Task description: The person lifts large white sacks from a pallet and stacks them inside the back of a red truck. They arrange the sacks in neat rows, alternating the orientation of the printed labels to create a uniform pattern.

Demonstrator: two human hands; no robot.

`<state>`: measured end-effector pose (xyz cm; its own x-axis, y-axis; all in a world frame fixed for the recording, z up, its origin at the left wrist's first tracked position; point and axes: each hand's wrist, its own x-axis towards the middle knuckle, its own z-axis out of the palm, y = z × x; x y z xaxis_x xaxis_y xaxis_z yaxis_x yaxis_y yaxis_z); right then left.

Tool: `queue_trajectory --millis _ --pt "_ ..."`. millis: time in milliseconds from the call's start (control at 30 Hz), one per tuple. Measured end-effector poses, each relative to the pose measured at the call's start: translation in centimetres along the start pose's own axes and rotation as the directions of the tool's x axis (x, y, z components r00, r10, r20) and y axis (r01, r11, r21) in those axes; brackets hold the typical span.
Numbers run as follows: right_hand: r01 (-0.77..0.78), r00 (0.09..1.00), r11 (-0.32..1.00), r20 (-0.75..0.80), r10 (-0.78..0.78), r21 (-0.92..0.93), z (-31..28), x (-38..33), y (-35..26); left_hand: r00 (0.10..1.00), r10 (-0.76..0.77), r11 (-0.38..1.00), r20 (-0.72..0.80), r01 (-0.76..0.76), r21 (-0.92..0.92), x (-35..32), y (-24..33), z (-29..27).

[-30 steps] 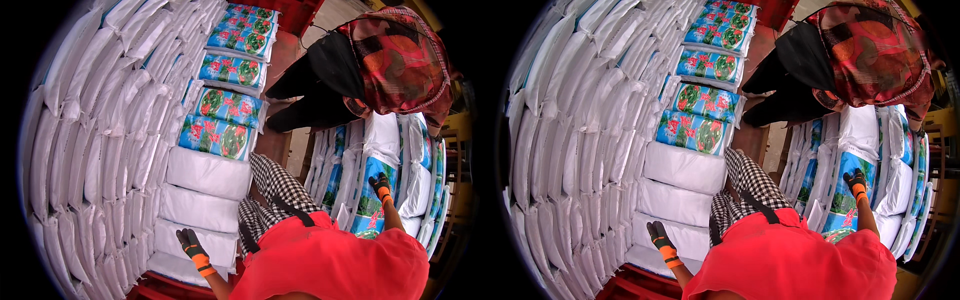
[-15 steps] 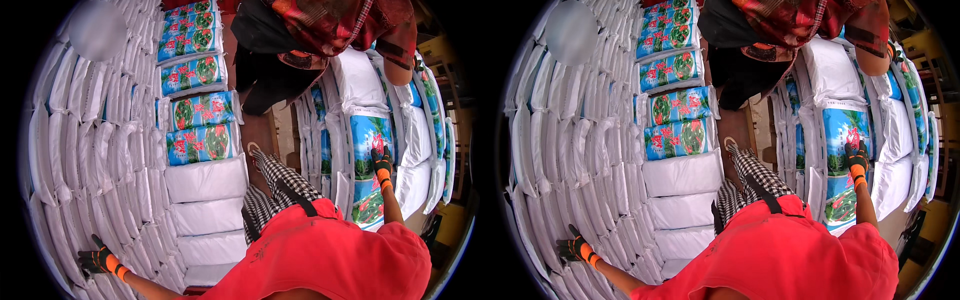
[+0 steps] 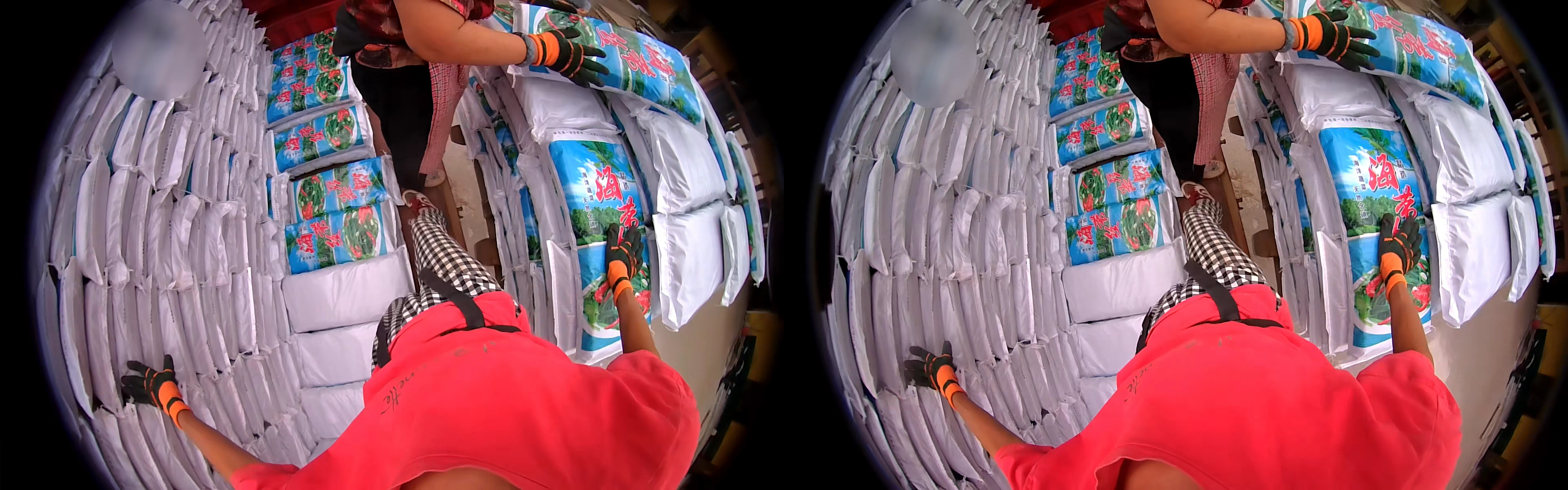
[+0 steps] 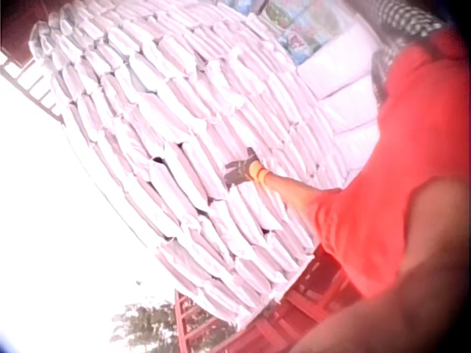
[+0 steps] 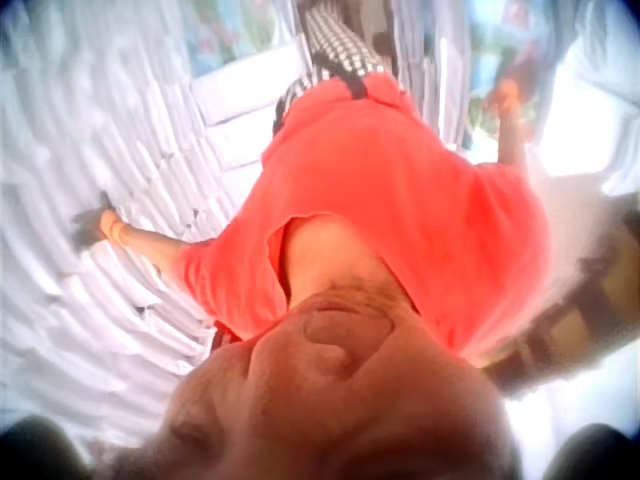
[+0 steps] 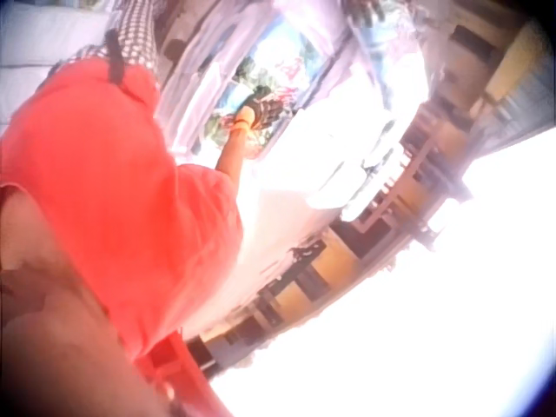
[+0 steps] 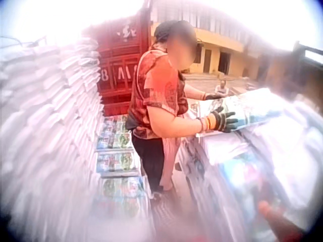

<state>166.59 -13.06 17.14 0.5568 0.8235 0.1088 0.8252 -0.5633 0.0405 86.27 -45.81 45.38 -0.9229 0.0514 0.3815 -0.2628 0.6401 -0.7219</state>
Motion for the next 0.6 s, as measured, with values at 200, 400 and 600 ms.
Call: queue_trajectory --millis 200,400,600 --pt "-0.043 0.999 0.996 -0.008 0.042 -0.079 -0.9 -0.7 -1.2 0.994 0.105 0.985 -0.016 -0.106 -0.135 1.9 2.5 2.6" --pt "-0.014 1.000 0.997 -0.007 0.015 0.081 -2.6 -0.8 -2.4 0.927 0.171 0.858 -0.335 -0.307 -0.412 5.5 5.8 4.7" --pt "-0.027 0.996 0.983 -0.083 0.043 0.182 -3.3 -0.4 -1.0 0.393 0.763 -0.549 -0.513 -0.023 -0.835 -26.4 25.6 -13.3"
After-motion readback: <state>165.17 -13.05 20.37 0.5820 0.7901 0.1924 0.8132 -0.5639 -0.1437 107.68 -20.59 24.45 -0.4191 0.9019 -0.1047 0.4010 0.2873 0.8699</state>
